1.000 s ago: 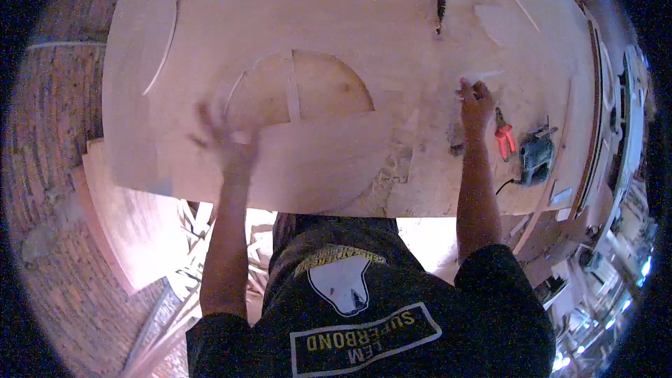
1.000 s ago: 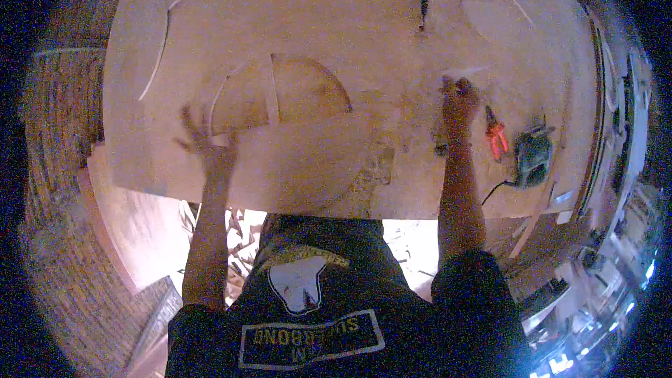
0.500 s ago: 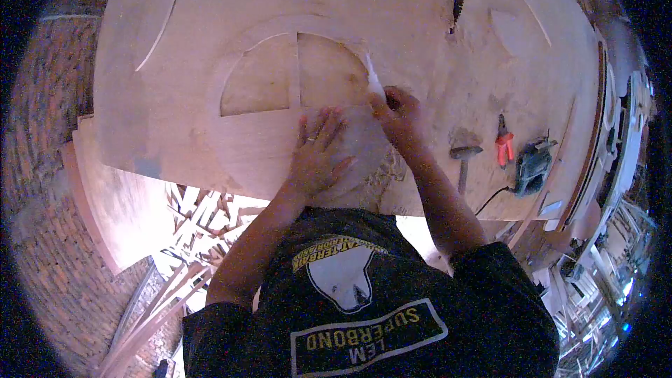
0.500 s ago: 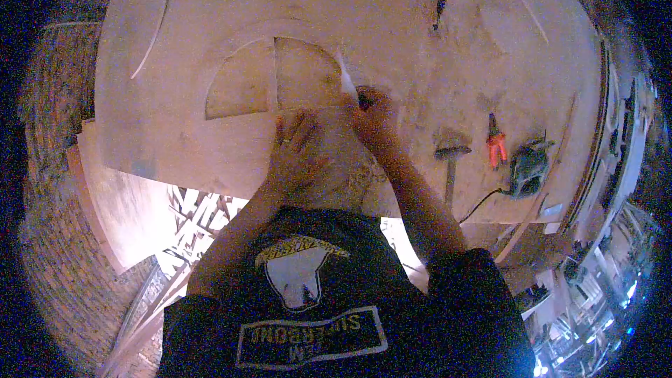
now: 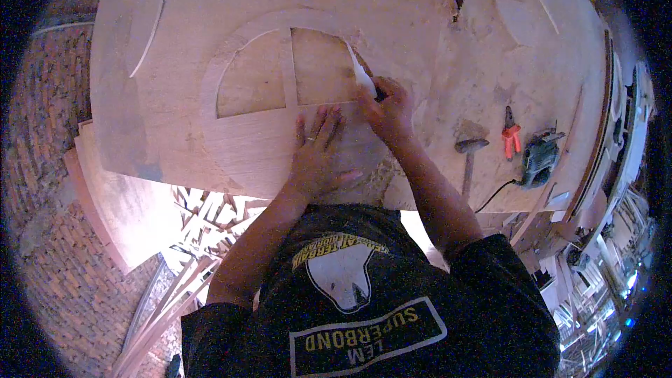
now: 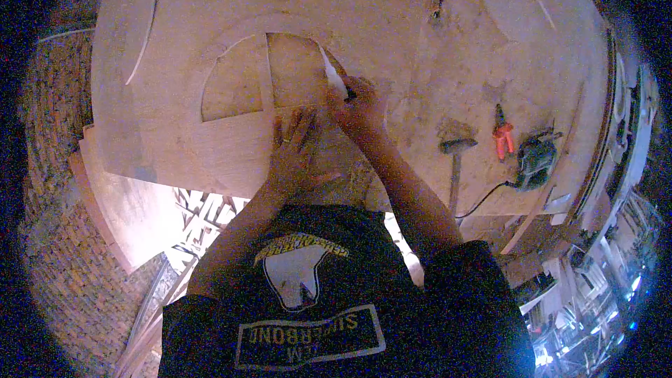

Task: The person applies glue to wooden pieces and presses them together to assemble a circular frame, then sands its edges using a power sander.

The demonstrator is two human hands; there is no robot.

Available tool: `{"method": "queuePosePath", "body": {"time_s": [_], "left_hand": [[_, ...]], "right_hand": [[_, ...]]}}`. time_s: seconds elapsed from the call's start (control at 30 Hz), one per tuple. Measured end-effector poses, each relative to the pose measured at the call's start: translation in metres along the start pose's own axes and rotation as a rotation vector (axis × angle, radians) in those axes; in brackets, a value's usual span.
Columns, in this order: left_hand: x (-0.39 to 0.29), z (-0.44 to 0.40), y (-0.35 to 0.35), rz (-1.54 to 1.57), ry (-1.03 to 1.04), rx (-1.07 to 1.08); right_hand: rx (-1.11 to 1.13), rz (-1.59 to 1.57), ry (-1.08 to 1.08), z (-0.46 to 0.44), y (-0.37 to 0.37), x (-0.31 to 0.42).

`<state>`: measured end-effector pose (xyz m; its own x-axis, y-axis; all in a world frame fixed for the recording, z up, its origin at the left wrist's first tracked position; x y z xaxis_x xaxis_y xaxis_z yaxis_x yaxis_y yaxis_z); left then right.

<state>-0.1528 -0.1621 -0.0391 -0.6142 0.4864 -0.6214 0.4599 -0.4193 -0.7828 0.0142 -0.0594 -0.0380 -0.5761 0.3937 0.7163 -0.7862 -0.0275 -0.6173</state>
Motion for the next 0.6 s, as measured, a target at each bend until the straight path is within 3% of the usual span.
{"method": "queuePosePath", "body": {"time_s": [0.6], "left_hand": [[-0.001, 0.001, -0.003, -0.022, 0.02, -0.035]], "right_hand": [[-0.031, 0.015, -0.012, -0.004, 0.005, -0.001]]}}
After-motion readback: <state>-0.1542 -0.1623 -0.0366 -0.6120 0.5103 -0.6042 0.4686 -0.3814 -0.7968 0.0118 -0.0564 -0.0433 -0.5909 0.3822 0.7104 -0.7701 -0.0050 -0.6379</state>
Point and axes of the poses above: each hand's wrist, its own z-axis away from the middle knuckle, its own y-axis out of the palm, x = y × z, the point moved 5 cm from there along -z, towards the middle knuckle, and after that the axes turned 15 degrees about y, right-handed, at the moved point
